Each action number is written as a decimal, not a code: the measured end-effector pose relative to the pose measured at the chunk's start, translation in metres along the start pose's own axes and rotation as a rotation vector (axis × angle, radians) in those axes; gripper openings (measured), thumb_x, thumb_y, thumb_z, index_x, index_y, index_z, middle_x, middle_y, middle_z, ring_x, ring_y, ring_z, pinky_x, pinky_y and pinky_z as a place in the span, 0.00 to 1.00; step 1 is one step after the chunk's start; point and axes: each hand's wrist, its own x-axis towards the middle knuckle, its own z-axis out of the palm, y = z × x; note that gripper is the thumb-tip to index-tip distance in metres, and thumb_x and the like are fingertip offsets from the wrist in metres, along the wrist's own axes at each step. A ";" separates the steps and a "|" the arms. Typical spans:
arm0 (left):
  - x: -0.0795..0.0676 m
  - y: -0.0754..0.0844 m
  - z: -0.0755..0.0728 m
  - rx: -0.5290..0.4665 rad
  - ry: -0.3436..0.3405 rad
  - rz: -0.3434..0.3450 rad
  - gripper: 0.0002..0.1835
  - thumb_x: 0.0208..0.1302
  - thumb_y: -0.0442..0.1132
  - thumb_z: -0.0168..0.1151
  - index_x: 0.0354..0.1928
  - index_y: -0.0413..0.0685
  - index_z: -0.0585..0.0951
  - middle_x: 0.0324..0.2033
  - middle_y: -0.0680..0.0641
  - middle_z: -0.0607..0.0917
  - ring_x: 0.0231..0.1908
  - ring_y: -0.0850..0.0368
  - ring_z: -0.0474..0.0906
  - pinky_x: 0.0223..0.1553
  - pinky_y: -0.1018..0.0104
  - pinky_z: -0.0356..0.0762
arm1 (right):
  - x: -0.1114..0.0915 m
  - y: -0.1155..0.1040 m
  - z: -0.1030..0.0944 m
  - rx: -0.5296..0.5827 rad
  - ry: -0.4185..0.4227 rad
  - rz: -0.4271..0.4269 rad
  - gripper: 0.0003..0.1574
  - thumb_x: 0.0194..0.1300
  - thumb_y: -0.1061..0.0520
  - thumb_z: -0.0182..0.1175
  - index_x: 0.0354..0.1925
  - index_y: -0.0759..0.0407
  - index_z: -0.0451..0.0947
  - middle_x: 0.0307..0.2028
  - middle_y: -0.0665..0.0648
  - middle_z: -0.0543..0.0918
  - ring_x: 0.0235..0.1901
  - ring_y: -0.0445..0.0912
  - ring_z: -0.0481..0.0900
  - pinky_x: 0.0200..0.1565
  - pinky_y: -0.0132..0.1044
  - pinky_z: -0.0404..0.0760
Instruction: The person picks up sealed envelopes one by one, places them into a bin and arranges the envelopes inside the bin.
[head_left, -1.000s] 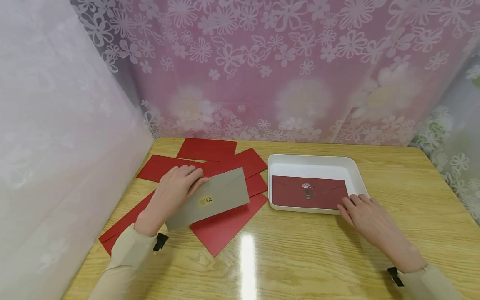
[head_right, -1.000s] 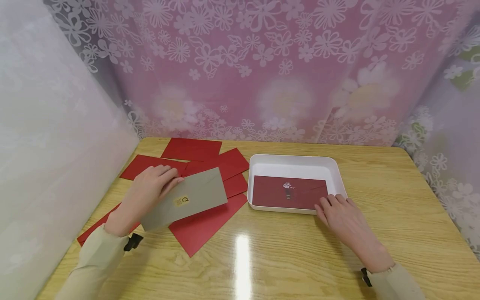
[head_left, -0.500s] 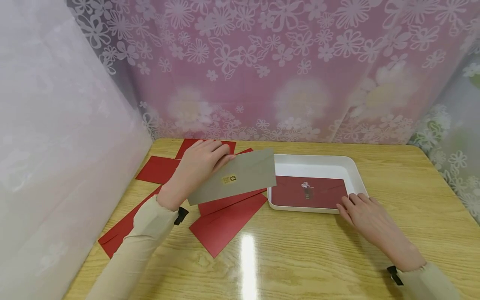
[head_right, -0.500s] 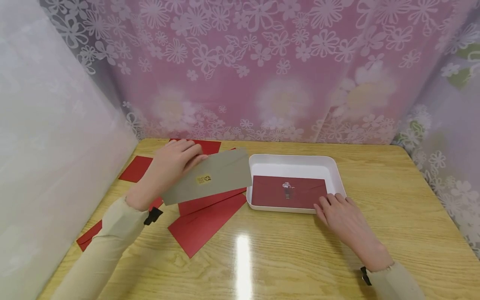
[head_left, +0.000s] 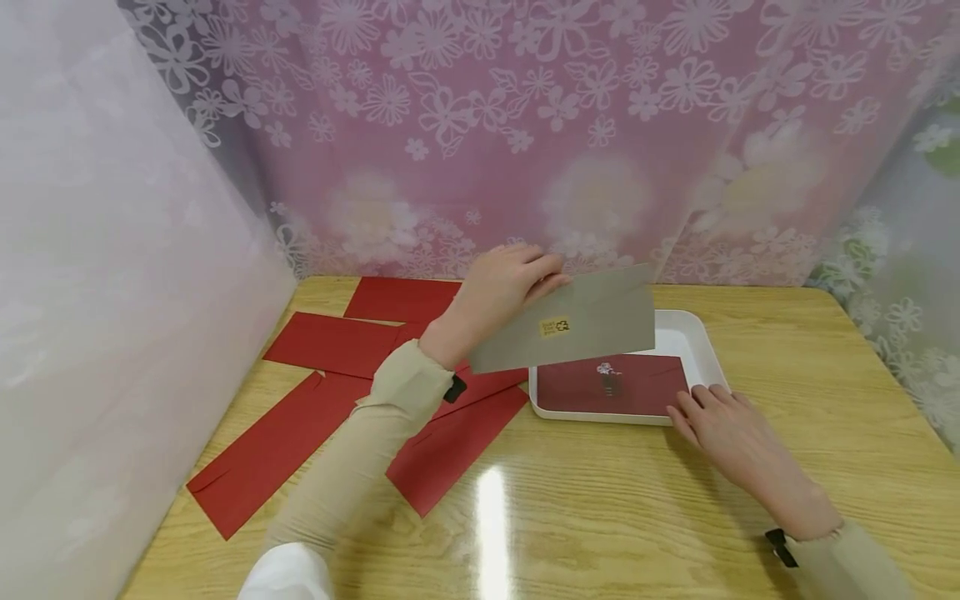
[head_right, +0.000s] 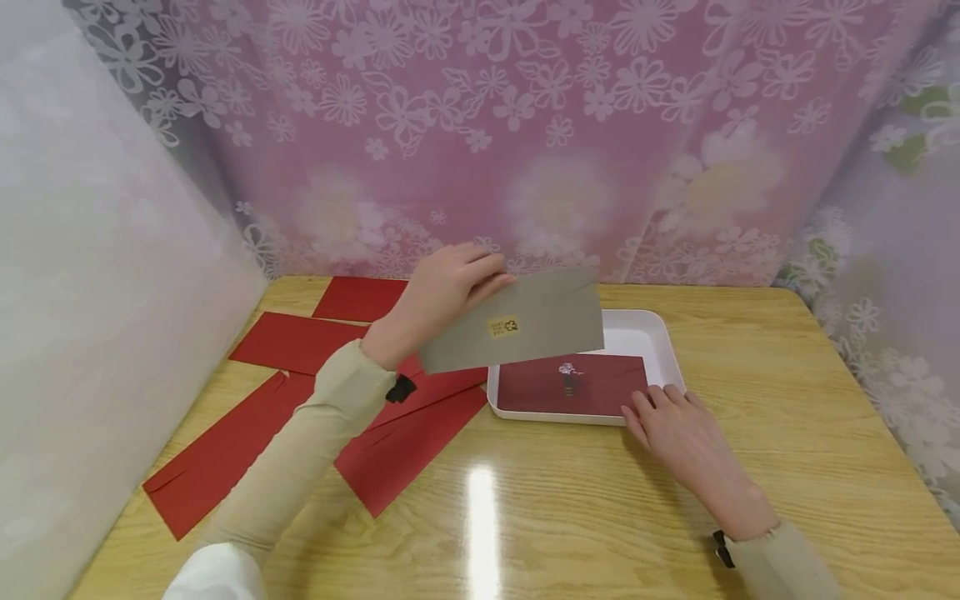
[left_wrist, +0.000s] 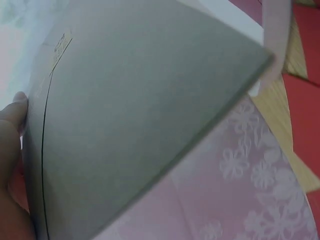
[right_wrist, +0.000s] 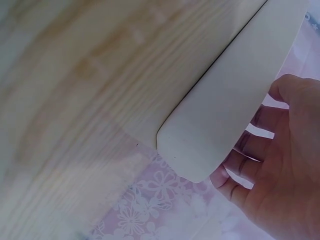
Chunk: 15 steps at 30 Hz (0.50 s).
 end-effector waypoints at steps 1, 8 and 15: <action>0.005 0.002 0.005 -0.008 0.002 0.004 0.12 0.75 0.50 0.59 0.40 0.50 0.83 0.28 0.54 0.79 0.28 0.60 0.71 0.34 0.68 0.69 | 0.000 0.000 0.000 0.004 0.006 0.004 0.43 0.83 0.38 0.19 0.31 0.60 0.72 0.24 0.54 0.66 0.24 0.52 0.64 0.24 0.43 0.65; 0.033 0.014 0.043 -0.037 0.018 0.033 0.12 0.75 0.50 0.59 0.40 0.51 0.83 0.29 0.54 0.81 0.29 0.61 0.75 0.37 0.68 0.71 | -0.001 0.000 -0.001 -0.008 -0.033 0.002 0.45 0.82 0.38 0.17 0.35 0.61 0.74 0.26 0.56 0.70 0.26 0.54 0.67 0.26 0.46 0.69; 0.051 0.024 0.085 -0.016 -0.043 0.047 0.13 0.75 0.51 0.58 0.47 0.52 0.85 0.34 0.55 0.85 0.30 0.63 0.80 0.36 0.72 0.76 | -0.003 0.001 -0.004 -0.020 -0.087 0.011 0.50 0.81 0.37 0.15 0.40 0.62 0.79 0.30 0.58 0.76 0.29 0.56 0.73 0.29 0.51 0.76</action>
